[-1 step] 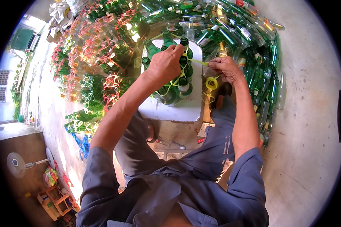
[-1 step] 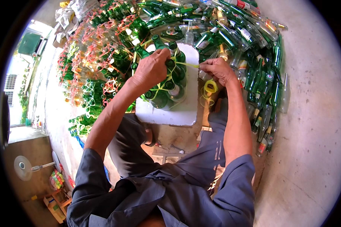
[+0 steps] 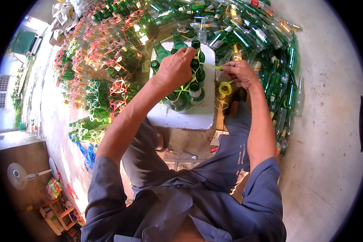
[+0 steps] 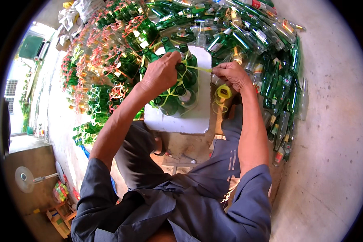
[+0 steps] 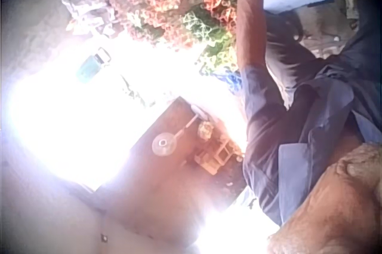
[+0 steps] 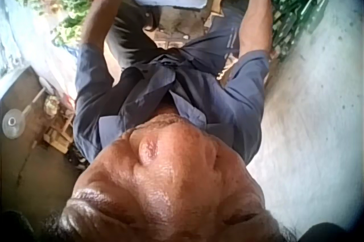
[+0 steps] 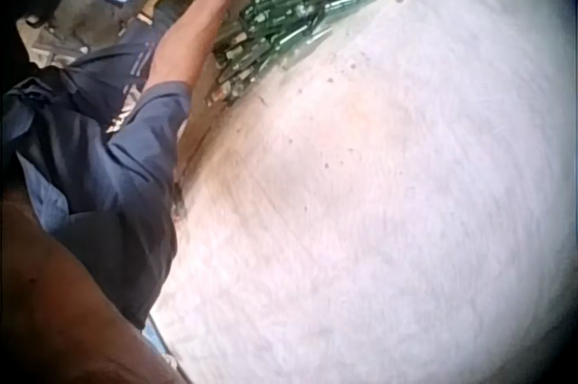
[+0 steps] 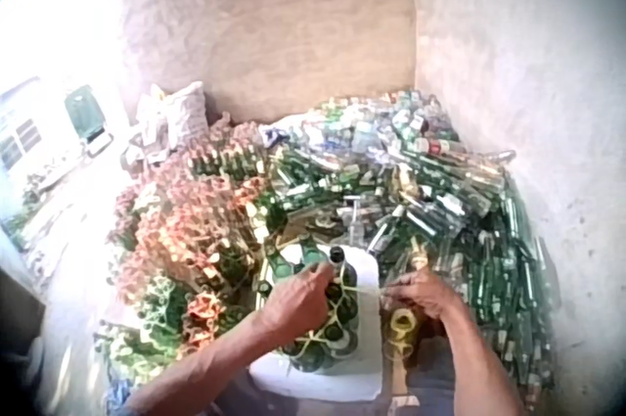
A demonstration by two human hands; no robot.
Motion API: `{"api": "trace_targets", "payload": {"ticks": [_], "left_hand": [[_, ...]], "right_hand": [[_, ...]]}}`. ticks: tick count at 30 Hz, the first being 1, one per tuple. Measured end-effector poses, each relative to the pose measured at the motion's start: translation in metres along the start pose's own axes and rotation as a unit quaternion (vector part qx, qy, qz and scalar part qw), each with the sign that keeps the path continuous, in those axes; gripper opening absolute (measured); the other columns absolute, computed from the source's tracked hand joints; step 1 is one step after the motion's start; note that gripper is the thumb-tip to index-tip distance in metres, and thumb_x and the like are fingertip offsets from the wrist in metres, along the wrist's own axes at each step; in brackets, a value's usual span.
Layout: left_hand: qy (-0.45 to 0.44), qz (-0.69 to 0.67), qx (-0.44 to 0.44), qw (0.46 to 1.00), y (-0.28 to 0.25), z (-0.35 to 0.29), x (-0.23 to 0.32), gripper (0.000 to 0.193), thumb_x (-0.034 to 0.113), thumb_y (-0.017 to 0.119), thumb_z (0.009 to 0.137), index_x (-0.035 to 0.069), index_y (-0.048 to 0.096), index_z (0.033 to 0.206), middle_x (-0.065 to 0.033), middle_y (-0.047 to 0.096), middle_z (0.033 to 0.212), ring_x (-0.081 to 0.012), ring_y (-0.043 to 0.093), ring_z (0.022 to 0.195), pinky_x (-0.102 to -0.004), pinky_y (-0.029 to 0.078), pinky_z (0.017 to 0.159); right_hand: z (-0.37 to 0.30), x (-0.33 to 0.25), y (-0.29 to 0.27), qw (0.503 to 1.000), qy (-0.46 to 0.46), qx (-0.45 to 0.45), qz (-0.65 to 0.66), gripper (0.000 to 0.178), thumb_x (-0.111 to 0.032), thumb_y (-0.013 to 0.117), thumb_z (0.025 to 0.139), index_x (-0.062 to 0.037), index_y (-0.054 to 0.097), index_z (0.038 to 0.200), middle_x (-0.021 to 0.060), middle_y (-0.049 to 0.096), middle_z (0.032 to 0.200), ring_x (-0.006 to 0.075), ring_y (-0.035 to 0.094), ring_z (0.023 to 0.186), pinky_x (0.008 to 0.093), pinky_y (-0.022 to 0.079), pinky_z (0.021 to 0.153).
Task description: The person bundles green glass bottles together by hand using a yellow plastic ribbon, wrapping the ribbon around the bottle necks and tying a knot.
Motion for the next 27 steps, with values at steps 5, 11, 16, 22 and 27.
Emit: {"api": "trace_targets", "payload": {"ticks": [5, 11, 16, 22, 27], "left_hand": [[0.000, -0.016, 0.009, 1.000, 0.000, -0.002, -0.001, 0.020, 0.001, 0.047, 0.082, 0.008, 0.052, 0.100, -0.0168, 0.063, 0.097, -0.0422, 0.061, 0.087, -0.0511, 0.049, 0.070], [-0.024, -0.022, 0.023, 0.999, -0.002, -0.003, -0.002, 0.019, 0.002, 0.048, 0.081, 0.008, 0.052, 0.099, -0.0172, 0.063, 0.096, -0.0431, 0.061, 0.085, -0.0519, 0.048, 0.070], [-0.027, -0.023, 0.030, 0.999, -0.004, -0.004, -0.003, 0.019, 0.002, 0.048, 0.081, 0.008, 0.053, 0.098, -0.0169, 0.064, 0.095, -0.0426, 0.061, 0.085, -0.0516, 0.048, 0.070], [-0.029, -0.034, 0.028, 0.999, -0.004, -0.002, -0.004, 0.017, 0.003, 0.049, 0.080, 0.007, 0.056, 0.094, -0.0165, 0.066, 0.092, -0.0411, 0.062, 0.086, -0.0502, 0.050, 0.071], [-0.032, -0.029, 0.035, 0.998, -0.003, -0.001, -0.004, 0.017, 0.003, 0.049, 0.080, 0.008, 0.057, 0.094, -0.0164, 0.066, 0.092, -0.0407, 0.063, 0.086, -0.0493, 0.050, 0.072]], "right_hand": [[-0.003, 0.003, 0.008, 1.000, -0.003, 0.001, 0.000, 0.024, -0.024, 0.073, 0.085, -0.0050, 0.071, 0.100, -0.0072, 0.055, 0.068, 0.0014, 0.041, 0.052, 0.0182, 0.025, 0.044], [0.004, 0.003, 0.009, 0.997, -0.034, -0.003, 0.073, 0.020, -0.020, 0.071, 0.087, -0.0046, 0.071, 0.101, -0.0081, 0.056, 0.071, 0.0005, 0.044, 0.058, 0.0176, 0.026, 0.044], [0.004, 0.001, 0.009, 0.998, -0.036, -0.019, 0.057, 0.019, -0.021, 0.072, 0.087, -0.0039, 0.072, 0.096, -0.0067, 0.057, 0.070, 0.0011, 0.044, 0.056, 0.0173, 0.029, 0.045], [0.004, -0.005, 0.009, 0.996, -0.070, 0.047, -0.033, 0.017, -0.020, 0.073, 0.085, -0.0028, 0.073, 0.087, -0.0043, 0.059, 0.068, 0.0036, 0.046, 0.054, 0.0203, 0.035, 0.047], [0.006, -0.008, -0.001, 0.989, -0.119, 0.084, -0.007, 0.022, -0.026, 0.075, 0.082, -0.0042, 0.074, 0.082, -0.0066, 0.055, 0.062, 0.0022, 0.040, 0.049, 0.0204, 0.027, 0.045]]}}
Point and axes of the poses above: each hand's wrist, its own z-axis towards the middle knuckle, its own y-axis out of the palm, x = y × z, the point moved 9 cm from there along z, towards the middle knuckle
